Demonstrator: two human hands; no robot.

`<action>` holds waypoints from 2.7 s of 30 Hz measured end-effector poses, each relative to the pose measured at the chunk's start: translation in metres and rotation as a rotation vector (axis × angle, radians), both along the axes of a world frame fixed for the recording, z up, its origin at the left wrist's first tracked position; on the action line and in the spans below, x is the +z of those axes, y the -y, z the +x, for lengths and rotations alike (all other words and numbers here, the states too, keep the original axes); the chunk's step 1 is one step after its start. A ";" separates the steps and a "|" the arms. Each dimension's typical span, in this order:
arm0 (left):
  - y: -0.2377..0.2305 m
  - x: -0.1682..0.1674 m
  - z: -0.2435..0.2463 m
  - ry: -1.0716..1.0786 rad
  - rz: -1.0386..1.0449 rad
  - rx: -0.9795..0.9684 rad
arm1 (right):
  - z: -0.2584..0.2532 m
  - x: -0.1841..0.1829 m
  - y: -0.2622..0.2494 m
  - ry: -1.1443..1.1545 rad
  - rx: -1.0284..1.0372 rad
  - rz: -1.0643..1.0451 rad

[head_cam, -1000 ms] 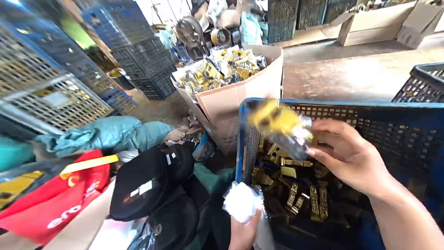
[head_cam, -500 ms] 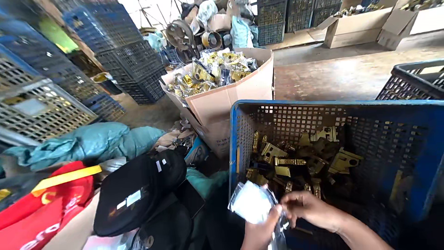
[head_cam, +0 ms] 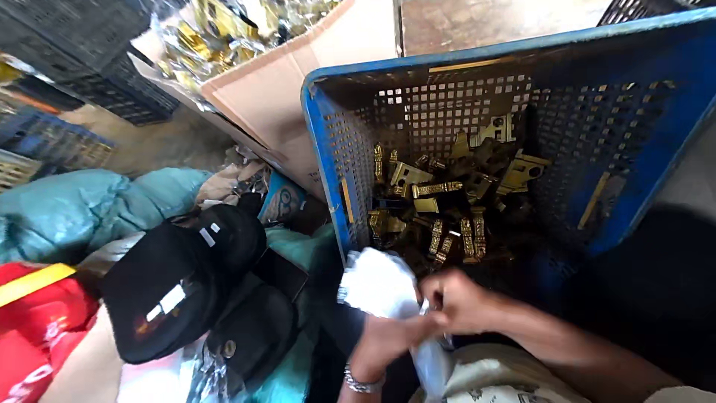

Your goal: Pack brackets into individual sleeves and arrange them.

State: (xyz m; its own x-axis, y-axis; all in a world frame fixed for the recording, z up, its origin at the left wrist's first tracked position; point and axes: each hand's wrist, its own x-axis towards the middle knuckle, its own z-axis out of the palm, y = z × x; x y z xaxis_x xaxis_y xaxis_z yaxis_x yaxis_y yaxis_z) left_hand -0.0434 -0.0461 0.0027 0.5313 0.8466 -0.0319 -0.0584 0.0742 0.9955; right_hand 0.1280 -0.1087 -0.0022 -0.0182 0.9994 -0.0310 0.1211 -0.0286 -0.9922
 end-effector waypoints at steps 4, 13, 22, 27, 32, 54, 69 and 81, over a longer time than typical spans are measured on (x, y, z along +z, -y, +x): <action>-0.007 -0.017 -0.015 -0.203 0.338 0.089 | 0.032 0.010 -0.029 0.067 0.150 -0.072; -0.001 -0.005 -0.010 0.035 -0.059 0.159 | 0.009 0.022 -0.061 0.156 0.478 0.076; -0.033 -0.023 -0.008 0.051 0.220 0.416 | 0.123 -0.058 -0.163 0.780 -0.144 -0.456; -0.033 -0.018 0.006 0.044 0.250 0.578 | 0.092 -0.060 -0.129 1.026 0.012 -0.416; -0.033 -0.019 0.016 -0.027 0.261 0.524 | 0.096 -0.058 -0.062 0.785 -0.143 -0.149; -0.009 -0.011 0.031 -0.303 0.720 0.198 | 0.016 0.009 -0.046 0.238 0.038 -0.209; -0.011 0.020 0.006 0.052 -0.076 0.329 | 0.087 0.088 -0.039 0.620 0.363 0.017; -0.004 -0.006 0.043 -0.010 0.373 0.253 | 0.039 0.030 -0.040 0.182 -0.016 0.084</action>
